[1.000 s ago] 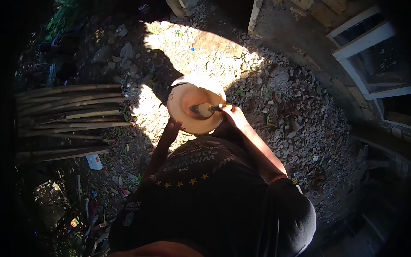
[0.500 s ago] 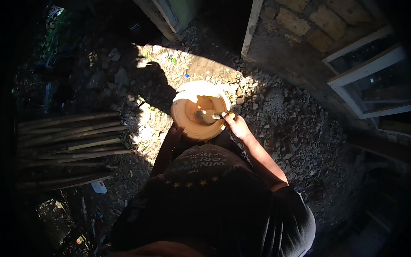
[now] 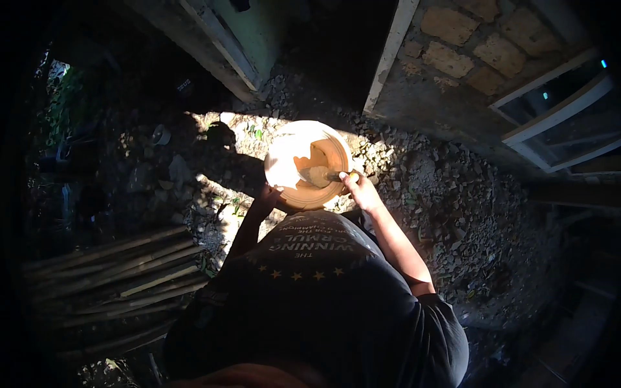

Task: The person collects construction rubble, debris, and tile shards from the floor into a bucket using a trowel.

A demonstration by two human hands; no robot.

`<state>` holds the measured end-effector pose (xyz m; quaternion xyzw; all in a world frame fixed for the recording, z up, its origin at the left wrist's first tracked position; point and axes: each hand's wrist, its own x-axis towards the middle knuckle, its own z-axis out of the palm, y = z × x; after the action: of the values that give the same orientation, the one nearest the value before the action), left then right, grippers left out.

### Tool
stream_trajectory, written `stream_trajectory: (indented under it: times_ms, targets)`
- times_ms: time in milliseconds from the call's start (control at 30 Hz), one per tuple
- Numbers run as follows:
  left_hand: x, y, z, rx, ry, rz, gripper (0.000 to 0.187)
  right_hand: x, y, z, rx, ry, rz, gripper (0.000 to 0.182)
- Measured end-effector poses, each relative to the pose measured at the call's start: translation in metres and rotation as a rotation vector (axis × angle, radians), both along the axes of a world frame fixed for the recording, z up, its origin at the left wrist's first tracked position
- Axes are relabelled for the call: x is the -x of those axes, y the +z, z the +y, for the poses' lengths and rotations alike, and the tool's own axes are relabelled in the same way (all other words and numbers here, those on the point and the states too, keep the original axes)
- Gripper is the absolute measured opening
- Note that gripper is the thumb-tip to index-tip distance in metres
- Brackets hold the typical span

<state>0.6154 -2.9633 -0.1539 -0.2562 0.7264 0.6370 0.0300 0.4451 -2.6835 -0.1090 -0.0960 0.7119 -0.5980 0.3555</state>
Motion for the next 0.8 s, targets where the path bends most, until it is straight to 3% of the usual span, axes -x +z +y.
stream_trajectory:
  times_ms: [67,167,200,233,267,400,467,500,600,633,667,700,733,767,800]
  targets:
    - [0.013,-0.006,-0.026,-0.202,0.052,0.067,0.054,0.006,0.026,-0.028,-0.028,0.004,-0.026,0.059]
    - [0.022,-0.03,-0.079,-0.234,0.015,-0.004,0.056,0.012,0.017,-0.068,-0.024,-0.07,-0.019,0.068]
    - [0.024,-0.031,-0.092,-0.282,-0.002,0.02,0.055,0.016,0.014,-0.079,0.032,-0.049,-0.009,0.062]
    - [0.033,0.004,-0.097,-0.151,-0.043,-0.047,0.054,0.019,0.017,-0.089,0.029,-0.05,-0.061,0.058]
    - [0.038,0.005,-0.108,-0.147,-0.05,-0.054,0.054,0.022,0.02,-0.098,0.027,-0.052,-0.111,0.054]
    - [0.062,-0.029,-0.146,-0.124,-0.074,-0.015,0.051,0.053,0.015,-0.126,0.023,0.017,-0.096,0.043]
    - [0.076,-0.072,-0.167,0.167,-0.178,0.085,0.047,0.068,0.005,-0.141,-0.009,-0.036,-0.095,0.04]
    - [0.091,-0.045,-0.159,0.058,-0.077,0.075,0.043,0.076,0.004,-0.148,0.034,-0.1,-0.065,0.038]
    - [0.112,-0.112,-0.185,0.162,-0.228,0.156,0.041,0.106,0.005,-0.169,0.073,-0.217,0.063,0.033]
    - [0.118,-0.076,-0.186,0.834,-0.543,0.123,0.045,0.12,0.013,-0.175,0.072,-0.195,-0.038,0.032]
    - [0.133,-0.061,-0.189,0.828,-0.543,0.113,0.045,0.136,0.017,-0.182,0.071,-0.173,-0.139,0.031]
    - [0.147,-0.06,-0.194,0.976,-0.687,0.096,0.043,0.153,0.011,-0.188,-0.027,-0.155,-0.137,0.029]
    - [0.162,-0.06,-0.198,1.123,-0.832,0.078,0.042,0.166,0.005,-0.197,0.059,-0.211,-0.183,0.029]
    - [0.179,-0.076,-0.204,0.885,-0.655,0.221,0.049,0.185,-0.002,-0.202,0.1,-0.142,-0.193,0.03]
    - [0.203,-0.053,-0.205,0.884,-0.653,0.215,0.049,0.207,-0.008,-0.207,0.143,-0.073,-0.2,0.032]
